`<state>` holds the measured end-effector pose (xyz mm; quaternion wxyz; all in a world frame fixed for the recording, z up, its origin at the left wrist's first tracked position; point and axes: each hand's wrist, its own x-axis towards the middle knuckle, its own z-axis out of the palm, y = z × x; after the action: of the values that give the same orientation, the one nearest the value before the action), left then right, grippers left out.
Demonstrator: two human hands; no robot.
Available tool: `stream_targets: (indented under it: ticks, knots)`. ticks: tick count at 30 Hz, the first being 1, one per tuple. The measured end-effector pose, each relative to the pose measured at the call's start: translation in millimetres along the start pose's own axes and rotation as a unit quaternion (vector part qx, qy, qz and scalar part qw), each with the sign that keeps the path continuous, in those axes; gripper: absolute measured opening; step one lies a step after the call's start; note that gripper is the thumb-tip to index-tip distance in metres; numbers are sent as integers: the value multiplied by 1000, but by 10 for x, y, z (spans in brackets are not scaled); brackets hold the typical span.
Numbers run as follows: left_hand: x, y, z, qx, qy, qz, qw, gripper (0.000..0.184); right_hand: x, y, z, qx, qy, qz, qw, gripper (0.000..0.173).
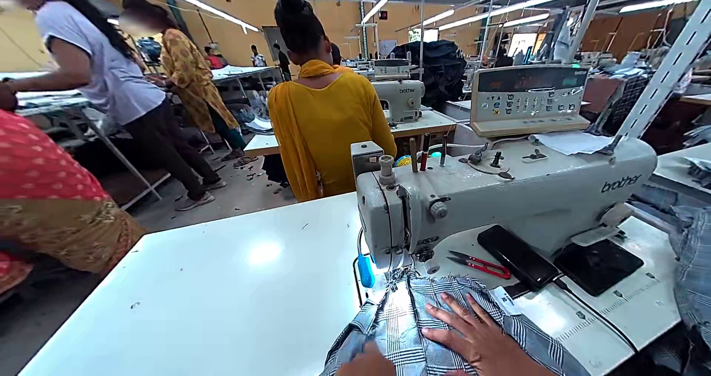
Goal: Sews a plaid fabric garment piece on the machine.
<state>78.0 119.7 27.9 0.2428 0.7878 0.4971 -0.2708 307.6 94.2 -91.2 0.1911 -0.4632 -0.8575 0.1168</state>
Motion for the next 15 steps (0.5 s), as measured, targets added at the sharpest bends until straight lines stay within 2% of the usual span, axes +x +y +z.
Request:
stream_targets:
  ticks: [3,5,8,10,12,15]
  knots:
    - [189,-84,43,-89,113,26,989,38,158,-54,25,48,99,28,994,31]
    - [280,-90,120,-112,144,14,983,31,294,-162,-33,68,119,51,989,31]
    - [294,-68,195,-116,187,11,976,36,508,-265,-96,56,87,26,994,41]
    - [280,-59,206,-122,194,7,973,39,607,-317,-92,62,37,32,997,26]
    - [284,-69,233,-134,209,8,969,41,655,-359,-76,42,21,37,998,15]
    - [309,-111,308,-152,250,34,956,45,611,-464,-170,37,-24,69,997,16]
